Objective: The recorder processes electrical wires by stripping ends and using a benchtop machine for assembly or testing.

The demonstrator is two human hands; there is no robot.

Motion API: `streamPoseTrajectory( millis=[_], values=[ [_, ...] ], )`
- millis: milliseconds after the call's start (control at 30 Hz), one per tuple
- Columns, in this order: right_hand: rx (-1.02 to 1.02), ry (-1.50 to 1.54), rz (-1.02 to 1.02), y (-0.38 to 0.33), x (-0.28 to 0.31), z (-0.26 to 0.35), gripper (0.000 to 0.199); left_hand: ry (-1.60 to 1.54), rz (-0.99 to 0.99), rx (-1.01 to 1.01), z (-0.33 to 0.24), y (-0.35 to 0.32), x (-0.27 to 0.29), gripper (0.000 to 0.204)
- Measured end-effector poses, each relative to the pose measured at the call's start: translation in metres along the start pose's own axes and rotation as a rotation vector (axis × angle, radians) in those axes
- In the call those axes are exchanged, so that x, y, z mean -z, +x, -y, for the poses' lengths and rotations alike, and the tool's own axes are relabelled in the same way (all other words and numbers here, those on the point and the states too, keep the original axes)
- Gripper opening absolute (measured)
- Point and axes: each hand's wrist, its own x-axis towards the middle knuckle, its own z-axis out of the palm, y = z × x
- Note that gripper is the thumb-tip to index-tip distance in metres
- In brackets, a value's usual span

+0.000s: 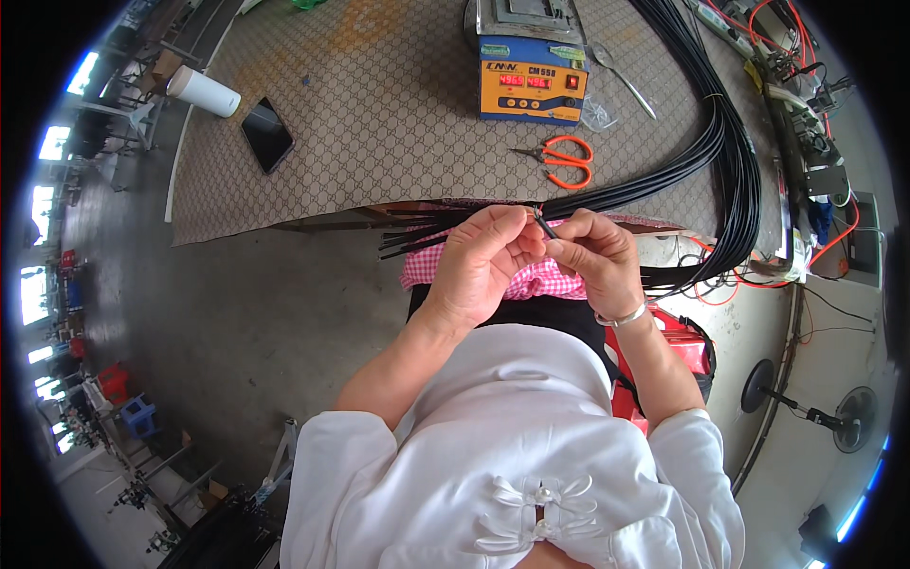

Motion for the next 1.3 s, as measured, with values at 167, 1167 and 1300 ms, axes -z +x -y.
streamPoseTrajectory(
  millis=[167,1167,1300],
  values=[
    [0.015,-0.003,0.045,0.000,0.000,0.001,0.007,-0.030,0.030,0.075,-0.008,0.003,0.002,0.018],
    [-0.218,0.083,0.097,0.005,0.012,0.000,0.022,0.025,0.057,0.093,-0.011,0.004,0.004,0.021],
    [-0.245,0.119,0.122,0.005,0.013,0.000,0.022,0.043,0.053,0.095,-0.011,0.005,0.004,0.017]
  ],
)
